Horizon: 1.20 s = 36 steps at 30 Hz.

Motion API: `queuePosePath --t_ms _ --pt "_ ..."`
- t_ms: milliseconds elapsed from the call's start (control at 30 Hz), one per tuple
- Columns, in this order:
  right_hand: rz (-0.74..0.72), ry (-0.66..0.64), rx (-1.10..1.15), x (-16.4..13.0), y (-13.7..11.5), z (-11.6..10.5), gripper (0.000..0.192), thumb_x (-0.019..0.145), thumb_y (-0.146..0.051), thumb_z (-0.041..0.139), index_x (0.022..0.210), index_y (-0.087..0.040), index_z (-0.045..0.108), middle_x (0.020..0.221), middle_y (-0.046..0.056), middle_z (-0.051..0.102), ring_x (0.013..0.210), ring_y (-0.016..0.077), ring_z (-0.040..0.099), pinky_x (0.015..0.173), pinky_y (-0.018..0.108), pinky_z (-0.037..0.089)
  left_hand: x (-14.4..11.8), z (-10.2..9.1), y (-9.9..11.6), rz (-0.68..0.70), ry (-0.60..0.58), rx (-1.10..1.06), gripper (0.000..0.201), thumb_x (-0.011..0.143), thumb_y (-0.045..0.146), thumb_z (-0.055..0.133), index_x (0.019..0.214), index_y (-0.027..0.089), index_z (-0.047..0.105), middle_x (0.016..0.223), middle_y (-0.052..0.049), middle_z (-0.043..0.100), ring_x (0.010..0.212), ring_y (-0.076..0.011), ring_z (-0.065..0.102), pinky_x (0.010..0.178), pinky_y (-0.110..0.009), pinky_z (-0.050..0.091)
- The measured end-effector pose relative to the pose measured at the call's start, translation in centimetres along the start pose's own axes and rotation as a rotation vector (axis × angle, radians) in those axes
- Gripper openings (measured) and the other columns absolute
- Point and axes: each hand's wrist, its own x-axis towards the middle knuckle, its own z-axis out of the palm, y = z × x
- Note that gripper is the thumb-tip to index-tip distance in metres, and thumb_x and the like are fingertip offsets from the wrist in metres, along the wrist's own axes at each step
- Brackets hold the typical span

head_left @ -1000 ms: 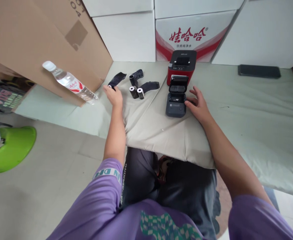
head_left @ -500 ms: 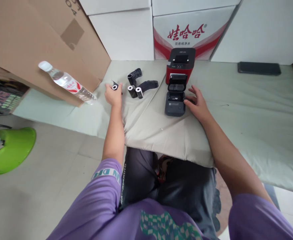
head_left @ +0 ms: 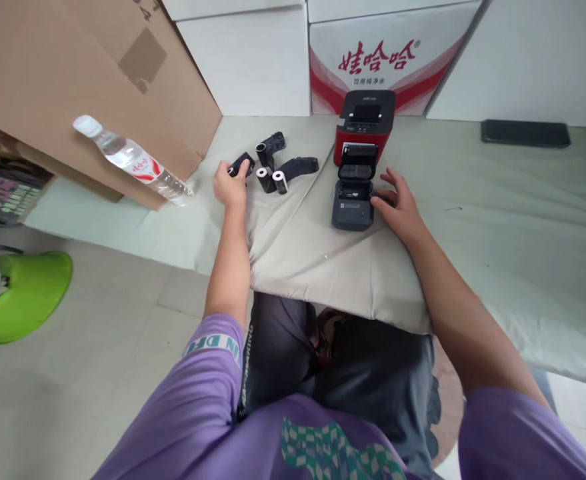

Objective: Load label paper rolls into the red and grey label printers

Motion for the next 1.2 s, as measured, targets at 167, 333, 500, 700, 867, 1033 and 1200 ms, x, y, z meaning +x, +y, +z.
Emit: queuePosePath --t_ms 167,333,500,700,867,1033,1200 --pt "-0.003 0.013 0.014 0.0 0.1 0.1 0.1 0.086 -0.079 0.071 0.171 -0.042 0.032 0.174 0.012 0.046 0.139 0.0424 0.068 0.121 0.069 0.052 -0.3 -0.1 0.5 -0.014 -0.028 -0.043 0.041 0.091 0.061 0.074 0.086 0.025 0.055 0.113 -0.015 0.077 0.137 -0.0376 0.065 0.098 -0.043 0.058" --pt "-0.001 0.016 0.016 0.0 0.1 0.1 0.1 0.086 -0.079 0.07 0.171 -0.042 0.033 0.173 0.013 0.046 0.138 0.0412 0.069 0.121 0.067 0.053 -0.3 -0.1 0.9 -0.04 -0.104 -0.079 0.041 0.096 0.064 0.067 0.088 0.026 0.054 0.109 -0.015 0.076 0.136 -0.0379 0.067 0.095 -0.044 0.061" --pt "0.009 0.012 0.016 0.0 -0.2 0.1 0.1 0.085 -0.078 0.072 0.171 -0.041 0.033 0.174 0.013 0.046 0.138 0.0404 0.069 0.123 0.066 0.052 0.4 0.4 0.4 -0.044 -0.019 0.026 0.033 0.111 0.049 0.042 0.099 0.022 0.057 0.124 -0.02 0.075 0.137 -0.0371 0.068 0.118 -0.055 0.052" --pt "0.019 0.028 0.027 -0.2 -0.6 0.1 0.102 0.084 -0.077 0.074 0.171 -0.04 0.034 0.173 0.013 0.047 0.14 0.0416 0.068 0.123 0.067 0.051 0.4 0.6 0.1 0.059 -0.105 0.041 0.018 0.094 0.019 0.066 0.109 0.02 0.057 0.131 -0.018 0.072 0.139 -0.0341 0.066 0.126 -0.05 0.048" --pt "0.023 0.005 0.004 -0.2 -0.9 0.0 0.101 0.085 -0.078 0.071 0.171 -0.042 0.032 0.173 0.013 0.046 0.142 0.0425 0.066 0.123 0.068 0.05 0.7 0.6 -0.2 0.1 -0.033 0.005 0.027 0.089 0.03 0.079 0.095 0.023 0.054 0.121 -0.014 0.074 0.133 -0.0334 0.067 0.123 -0.05 0.049" --pt "0.032 0.008 -0.012 -0.2 -1.3 0.0 0.102 0.084 -0.081 0.071 0.171 -0.043 0.033 0.173 0.012 0.047 0.14 0.0425 0.067 0.122 0.069 0.051 0.6 0.7 -0.4 0.038 -0.048 0.023 0.041 0.09 0.053 0.08 0.086 0.021 0.055 0.106 -0.01 0.073 0.136 -0.0321 0.066 0.111 -0.045 0.05" --pt "0.029 0.001 -0.005 -0.2 -1.4 0.0 0.103 0.083 -0.081 0.071 0.171 -0.043 0.033 0.174 0.012 0.047 0.138 0.0421 0.068 0.121 0.069 0.051 0.0 -0.1 0.3 -0.002 -0.059 0.008 0.048 0.085 0.047 0.091 0.105 0.02 0.056 0.129 -0.013 0.065 0.138 -0.0339 0.061 0.115 -0.048 0.045"
